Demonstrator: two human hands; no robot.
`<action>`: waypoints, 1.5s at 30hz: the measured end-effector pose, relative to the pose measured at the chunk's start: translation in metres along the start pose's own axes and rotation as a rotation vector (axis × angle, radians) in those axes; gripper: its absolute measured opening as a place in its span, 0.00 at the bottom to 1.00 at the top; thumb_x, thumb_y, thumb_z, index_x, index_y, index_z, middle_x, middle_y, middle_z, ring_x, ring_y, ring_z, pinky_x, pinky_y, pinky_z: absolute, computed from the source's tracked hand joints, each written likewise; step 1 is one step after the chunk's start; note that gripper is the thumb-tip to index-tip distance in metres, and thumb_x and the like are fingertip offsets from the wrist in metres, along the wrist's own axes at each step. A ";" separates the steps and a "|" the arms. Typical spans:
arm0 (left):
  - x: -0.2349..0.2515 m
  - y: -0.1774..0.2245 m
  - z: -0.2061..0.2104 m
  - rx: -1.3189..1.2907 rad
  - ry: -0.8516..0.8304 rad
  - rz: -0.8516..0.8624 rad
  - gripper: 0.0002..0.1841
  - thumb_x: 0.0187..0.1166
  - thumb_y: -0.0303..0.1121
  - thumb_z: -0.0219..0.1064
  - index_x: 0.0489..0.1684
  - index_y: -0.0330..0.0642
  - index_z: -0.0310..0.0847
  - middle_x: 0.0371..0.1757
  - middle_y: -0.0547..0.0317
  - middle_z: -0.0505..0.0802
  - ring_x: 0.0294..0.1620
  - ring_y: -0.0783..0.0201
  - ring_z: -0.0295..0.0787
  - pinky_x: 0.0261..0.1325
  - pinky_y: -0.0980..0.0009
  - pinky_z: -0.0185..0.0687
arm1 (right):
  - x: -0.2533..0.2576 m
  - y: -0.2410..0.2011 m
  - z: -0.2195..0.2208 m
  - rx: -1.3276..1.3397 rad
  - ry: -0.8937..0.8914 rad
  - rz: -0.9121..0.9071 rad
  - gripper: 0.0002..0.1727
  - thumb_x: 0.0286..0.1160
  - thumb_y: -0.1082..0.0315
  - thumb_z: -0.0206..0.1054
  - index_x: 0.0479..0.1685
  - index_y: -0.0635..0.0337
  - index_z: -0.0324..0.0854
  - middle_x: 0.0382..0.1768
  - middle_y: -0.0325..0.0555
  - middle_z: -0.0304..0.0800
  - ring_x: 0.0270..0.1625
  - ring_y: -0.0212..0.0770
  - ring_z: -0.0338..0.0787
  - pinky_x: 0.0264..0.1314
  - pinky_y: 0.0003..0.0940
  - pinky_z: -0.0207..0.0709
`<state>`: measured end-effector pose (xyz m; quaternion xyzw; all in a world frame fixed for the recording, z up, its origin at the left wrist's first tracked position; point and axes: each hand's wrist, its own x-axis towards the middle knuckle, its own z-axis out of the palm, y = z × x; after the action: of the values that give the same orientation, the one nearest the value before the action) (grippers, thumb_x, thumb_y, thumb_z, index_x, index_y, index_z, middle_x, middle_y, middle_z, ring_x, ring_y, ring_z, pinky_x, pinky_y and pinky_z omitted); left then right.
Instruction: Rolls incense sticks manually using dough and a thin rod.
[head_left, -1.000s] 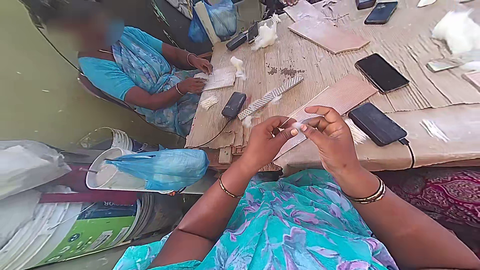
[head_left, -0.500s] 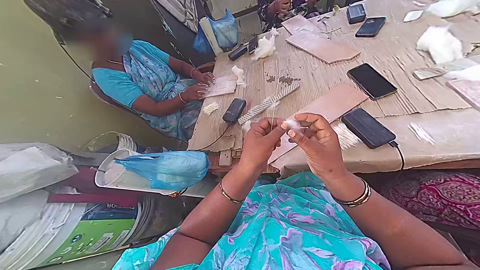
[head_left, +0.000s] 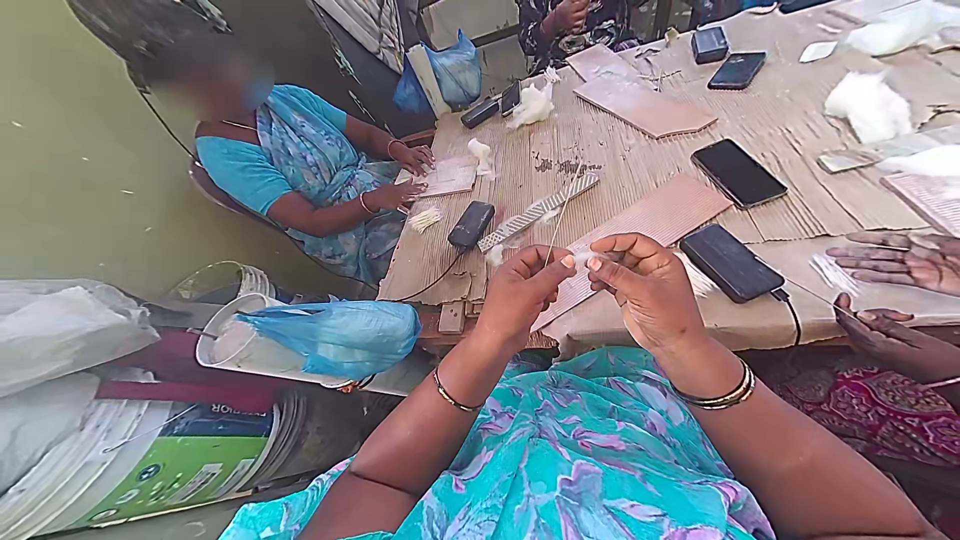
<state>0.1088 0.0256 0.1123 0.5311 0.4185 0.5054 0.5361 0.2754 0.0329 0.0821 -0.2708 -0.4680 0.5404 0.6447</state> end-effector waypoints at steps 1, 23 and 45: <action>0.000 -0.001 0.001 0.013 0.004 0.016 0.05 0.85 0.28 0.65 0.43 0.43 0.87 0.33 0.63 0.91 0.19 0.80 0.73 0.20 0.87 0.65 | 0.000 -0.001 0.000 0.002 0.009 0.013 0.11 0.74 0.81 0.68 0.48 0.58 0.87 0.34 0.36 0.91 0.33 0.27 0.89 0.42 0.22 0.87; 0.011 -0.083 -0.079 0.253 0.260 -0.221 0.08 0.79 0.26 0.72 0.51 0.38 0.84 0.35 0.61 0.88 0.29 0.74 0.78 0.33 0.78 0.73 | 0.021 0.093 0.006 -0.611 -0.026 0.258 0.11 0.80 0.75 0.67 0.56 0.60 0.87 0.44 0.44 0.91 0.39 0.32 0.87 0.46 0.29 0.82; 0.018 -0.124 -0.113 0.803 0.007 -0.338 0.12 0.89 0.29 0.60 0.59 0.32 0.84 0.60 0.38 0.89 0.64 0.44 0.86 0.71 0.47 0.79 | 0.051 0.151 -0.003 -1.345 -0.183 0.118 0.24 0.80 0.73 0.67 0.76 0.63 0.74 0.51 0.60 0.89 0.52 0.60 0.90 0.57 0.58 0.81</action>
<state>0.0119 0.0690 -0.0189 0.6199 0.6646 0.2095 0.3608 0.2101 0.1225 -0.0327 -0.5909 -0.7393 0.1871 0.2633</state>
